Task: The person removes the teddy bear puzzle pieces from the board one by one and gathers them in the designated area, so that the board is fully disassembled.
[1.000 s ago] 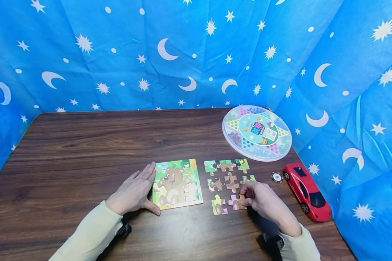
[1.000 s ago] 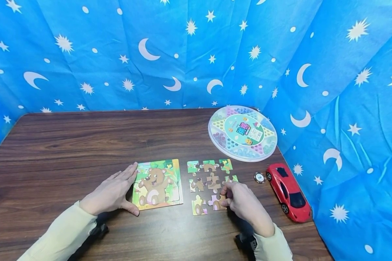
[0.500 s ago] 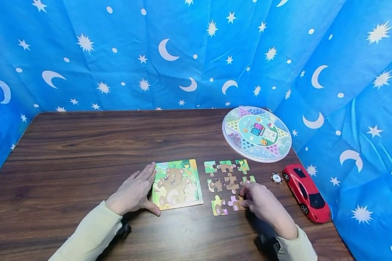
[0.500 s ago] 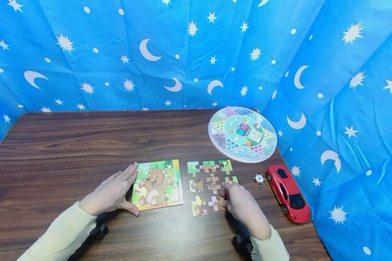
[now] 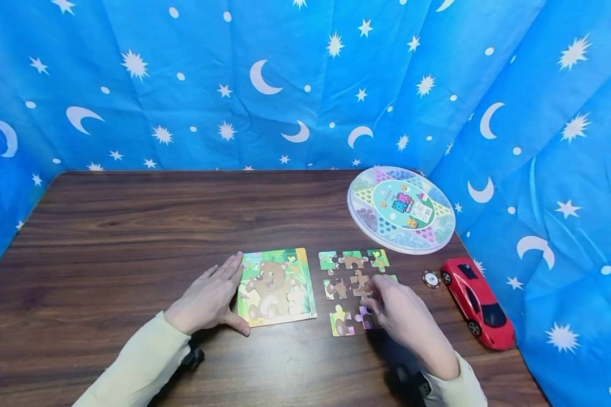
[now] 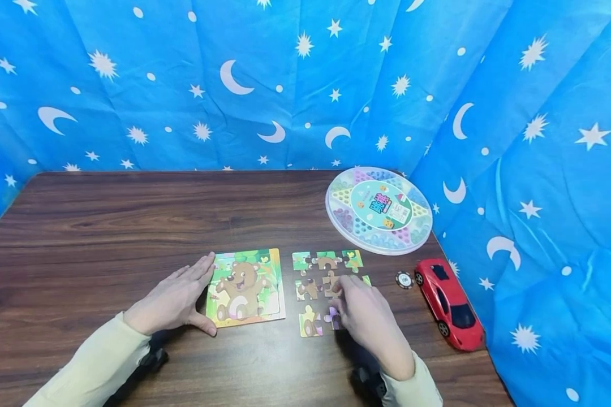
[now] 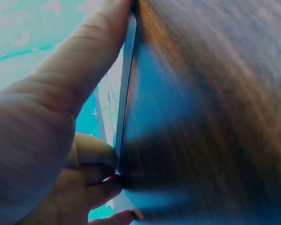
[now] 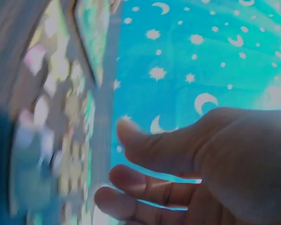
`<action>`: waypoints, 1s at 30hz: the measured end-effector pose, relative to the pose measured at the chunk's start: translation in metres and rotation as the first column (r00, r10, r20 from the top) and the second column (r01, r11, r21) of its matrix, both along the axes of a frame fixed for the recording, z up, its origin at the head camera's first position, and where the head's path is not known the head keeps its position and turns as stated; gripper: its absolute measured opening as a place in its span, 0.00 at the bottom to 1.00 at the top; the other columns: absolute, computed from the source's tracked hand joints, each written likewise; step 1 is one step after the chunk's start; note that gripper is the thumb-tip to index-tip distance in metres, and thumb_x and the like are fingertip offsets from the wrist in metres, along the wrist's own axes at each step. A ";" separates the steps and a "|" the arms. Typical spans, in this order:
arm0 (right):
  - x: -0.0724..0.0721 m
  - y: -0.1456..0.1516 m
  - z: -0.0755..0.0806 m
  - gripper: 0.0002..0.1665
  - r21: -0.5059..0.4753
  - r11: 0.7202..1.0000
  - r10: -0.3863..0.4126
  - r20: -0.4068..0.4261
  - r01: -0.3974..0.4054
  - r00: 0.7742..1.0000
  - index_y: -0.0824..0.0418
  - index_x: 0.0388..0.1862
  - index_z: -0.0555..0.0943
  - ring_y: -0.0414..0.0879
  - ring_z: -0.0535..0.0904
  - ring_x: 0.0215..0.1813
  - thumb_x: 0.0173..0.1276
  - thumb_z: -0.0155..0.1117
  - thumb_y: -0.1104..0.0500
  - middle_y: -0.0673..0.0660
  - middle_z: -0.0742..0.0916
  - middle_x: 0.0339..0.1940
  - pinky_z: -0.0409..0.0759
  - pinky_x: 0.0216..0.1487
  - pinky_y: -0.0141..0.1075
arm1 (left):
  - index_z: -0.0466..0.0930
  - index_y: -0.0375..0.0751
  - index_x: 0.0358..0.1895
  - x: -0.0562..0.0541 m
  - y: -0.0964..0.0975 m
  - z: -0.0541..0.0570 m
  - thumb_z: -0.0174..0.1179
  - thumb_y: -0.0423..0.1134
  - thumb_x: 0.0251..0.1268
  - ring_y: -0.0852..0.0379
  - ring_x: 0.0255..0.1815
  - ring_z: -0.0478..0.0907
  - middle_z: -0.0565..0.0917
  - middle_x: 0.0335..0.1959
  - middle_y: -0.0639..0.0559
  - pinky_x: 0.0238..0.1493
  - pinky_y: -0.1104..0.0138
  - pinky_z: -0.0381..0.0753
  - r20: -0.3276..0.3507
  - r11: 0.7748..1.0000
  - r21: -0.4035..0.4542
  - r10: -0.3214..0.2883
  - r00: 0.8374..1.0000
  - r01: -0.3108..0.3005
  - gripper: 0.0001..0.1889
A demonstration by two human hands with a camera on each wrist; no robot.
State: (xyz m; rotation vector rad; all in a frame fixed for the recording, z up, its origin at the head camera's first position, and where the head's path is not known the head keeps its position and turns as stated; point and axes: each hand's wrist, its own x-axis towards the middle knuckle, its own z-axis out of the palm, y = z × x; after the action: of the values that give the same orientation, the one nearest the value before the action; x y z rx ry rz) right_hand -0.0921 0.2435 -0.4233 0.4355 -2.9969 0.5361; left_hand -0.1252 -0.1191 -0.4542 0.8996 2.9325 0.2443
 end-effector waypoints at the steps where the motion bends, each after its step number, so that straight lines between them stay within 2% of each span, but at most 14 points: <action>1: -0.002 -0.005 0.001 0.11 -0.011 1.000 0.017 -0.017 -0.017 1.000 0.56 0.33 0.77 0.38 0.71 0.26 0.60 0.73 0.57 0.45 0.76 0.26 0.74 0.29 0.36 | 0.59 0.20 0.69 0.000 0.000 0.001 0.64 0.78 0.27 0.38 0.74 0.56 0.54 0.74 0.29 0.67 0.45 0.64 -0.002 1.000 -0.005 0.000 1.000 0.000 0.71; 5: -0.009 -0.026 0.002 0.13 -0.028 0.991 0.127 -0.094 -0.131 0.987 0.57 0.36 0.80 0.40 0.75 0.31 0.59 0.74 0.53 0.46 0.78 0.30 0.76 0.31 0.37 | 0.58 0.20 0.69 -0.001 0.000 0.002 0.63 0.78 0.28 0.39 0.74 0.55 0.53 0.74 0.30 0.67 0.46 0.63 0.010 1.000 -0.010 -0.002 1.000 0.002 0.71; 8: -0.014 -0.043 -0.002 0.21 0.006 0.971 0.239 -0.138 -0.241 0.961 0.61 0.45 0.83 0.48 0.77 0.45 0.57 0.75 0.50 0.52 0.81 0.41 0.78 0.44 0.43 | 0.58 0.20 0.69 -0.001 0.001 0.001 0.63 0.78 0.28 0.39 0.75 0.54 0.52 0.75 0.30 0.68 0.45 0.62 0.026 1.000 -0.005 -0.003 1.000 0.003 0.71; 10: -0.016 -0.055 -0.006 0.27 0.046 0.951 0.310 -0.148 -0.307 0.939 0.63 0.51 0.83 0.53 0.74 0.51 0.57 0.74 0.48 0.56 0.81 0.49 0.76 0.50 0.47 | 0.58 0.21 0.70 -0.001 0.001 0.000 0.62 0.79 0.28 0.39 0.75 0.54 0.52 0.75 0.31 0.68 0.45 0.62 0.036 1.000 0.000 0.002 0.999 -0.002 0.71; 13: -0.019 -0.072 -0.011 0.32 0.114 0.925 0.375 -0.132 -0.362 0.918 0.63 0.57 0.81 0.56 0.72 0.54 0.58 0.73 0.46 0.58 0.80 0.54 0.73 0.52 0.48 | 0.58 0.21 0.70 -0.001 0.000 0.000 0.62 0.80 0.27 0.39 0.75 0.54 0.52 0.75 0.31 0.68 0.45 0.62 0.038 1.000 0.002 0.007 0.999 -0.007 0.72; 17: -0.022 -0.087 -0.018 0.33 0.174 0.919 0.372 -0.083 -0.354 0.925 0.61 0.55 0.82 0.53 0.70 0.50 0.55 0.73 0.43 0.55 0.78 0.51 0.72 0.48 0.46 | 0.57 0.21 0.70 -0.001 0.000 0.001 0.62 0.79 0.27 0.39 0.74 0.55 0.52 0.75 0.30 0.68 0.45 0.62 0.033 1.000 0.008 0.012 0.999 -0.013 0.72; 24: -0.025 -0.093 -0.020 0.24 0.157 0.940 0.313 -0.046 -0.303 0.949 0.58 0.38 0.84 0.50 0.65 0.40 0.49 0.78 0.44 0.52 0.75 0.39 0.68 0.40 0.41 | 0.56 0.21 0.70 0.000 0.000 0.004 0.63 0.79 0.27 0.39 0.75 0.54 0.52 0.75 0.30 0.68 0.45 0.62 0.035 1.000 0.003 0.021 0.999 -0.021 0.72; 30: -0.028 -0.092 -0.023 0.26 0.145 0.942 0.311 -0.045 -0.302 0.949 0.59 0.37 0.83 0.50 0.64 0.38 0.46 0.79 0.44 0.52 0.74 0.35 0.69 0.39 0.41 | 0.55 0.22 0.71 0.001 0.001 0.001 0.64 0.78 0.28 0.39 0.75 0.53 0.51 0.75 0.31 0.69 0.45 0.61 0.038 1.000 0.006 0.025 0.999 -0.025 0.72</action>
State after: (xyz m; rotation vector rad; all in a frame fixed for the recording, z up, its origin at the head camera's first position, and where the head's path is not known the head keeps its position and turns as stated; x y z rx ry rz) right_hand -0.1204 0.1515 -0.4466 0.9224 -2.9257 0.3254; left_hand -0.1243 -0.1179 -0.4532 0.8505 2.9115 0.2698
